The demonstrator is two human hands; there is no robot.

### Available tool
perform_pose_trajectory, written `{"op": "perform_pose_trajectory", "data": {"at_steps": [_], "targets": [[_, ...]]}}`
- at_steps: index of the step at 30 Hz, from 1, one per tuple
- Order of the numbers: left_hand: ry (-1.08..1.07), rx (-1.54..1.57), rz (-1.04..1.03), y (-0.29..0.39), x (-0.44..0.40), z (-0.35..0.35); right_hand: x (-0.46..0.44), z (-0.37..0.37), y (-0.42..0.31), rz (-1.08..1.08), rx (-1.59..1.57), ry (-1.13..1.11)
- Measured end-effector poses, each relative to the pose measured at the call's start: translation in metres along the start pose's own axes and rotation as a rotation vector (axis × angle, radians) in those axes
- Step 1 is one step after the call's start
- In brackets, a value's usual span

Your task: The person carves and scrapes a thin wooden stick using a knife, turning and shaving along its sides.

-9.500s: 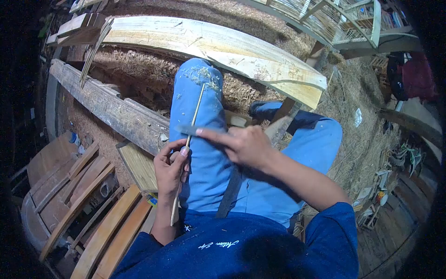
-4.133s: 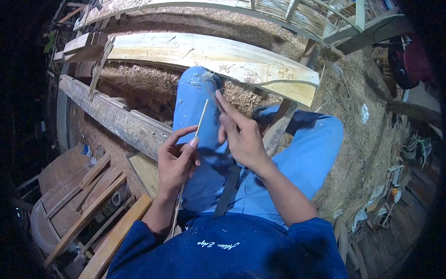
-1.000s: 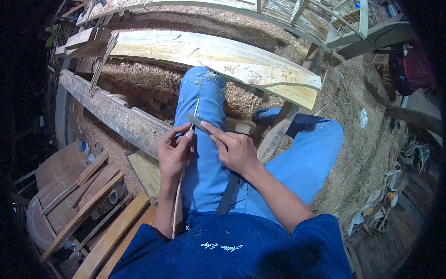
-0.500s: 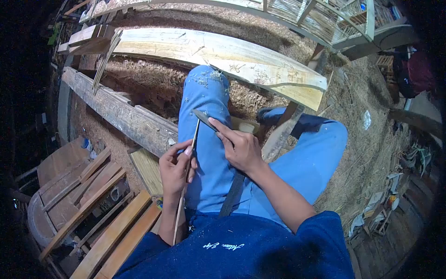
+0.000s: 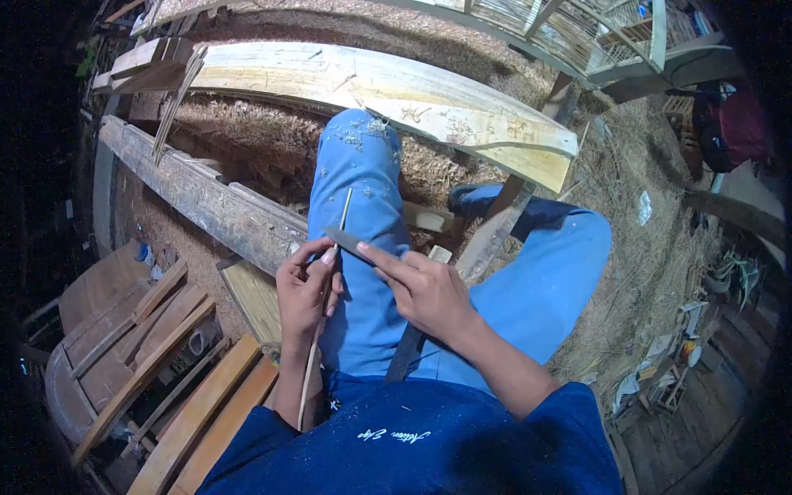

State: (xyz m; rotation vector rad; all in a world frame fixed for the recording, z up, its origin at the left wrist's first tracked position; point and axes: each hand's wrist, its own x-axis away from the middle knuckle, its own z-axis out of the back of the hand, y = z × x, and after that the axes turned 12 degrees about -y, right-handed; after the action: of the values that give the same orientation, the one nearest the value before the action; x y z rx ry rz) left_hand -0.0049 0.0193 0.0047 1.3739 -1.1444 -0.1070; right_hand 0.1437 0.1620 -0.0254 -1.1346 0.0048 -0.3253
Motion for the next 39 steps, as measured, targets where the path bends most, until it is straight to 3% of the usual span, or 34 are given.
{"op": "perform_pose_trajectory", "data": {"at_steps": [23,26,32,39], "targets": [[0.071,-0.096,-0.02,-0.006,0.011,-0.01,-0.037,0.018,0.028,-0.129,0.164,0.134],[0.093,-0.086,0.01,-0.005,0.009,-0.01,-0.039,0.011,0.038,0.015,-0.003,0.256],[-0.01,0.056,0.048,-0.003,0.002,0.0,-0.012,0.011,0.012,0.029,0.051,0.028],[-0.02,0.058,0.039,-0.005,0.001,0.001,-0.008,0.013,0.009,0.035,0.102,0.012]]}}
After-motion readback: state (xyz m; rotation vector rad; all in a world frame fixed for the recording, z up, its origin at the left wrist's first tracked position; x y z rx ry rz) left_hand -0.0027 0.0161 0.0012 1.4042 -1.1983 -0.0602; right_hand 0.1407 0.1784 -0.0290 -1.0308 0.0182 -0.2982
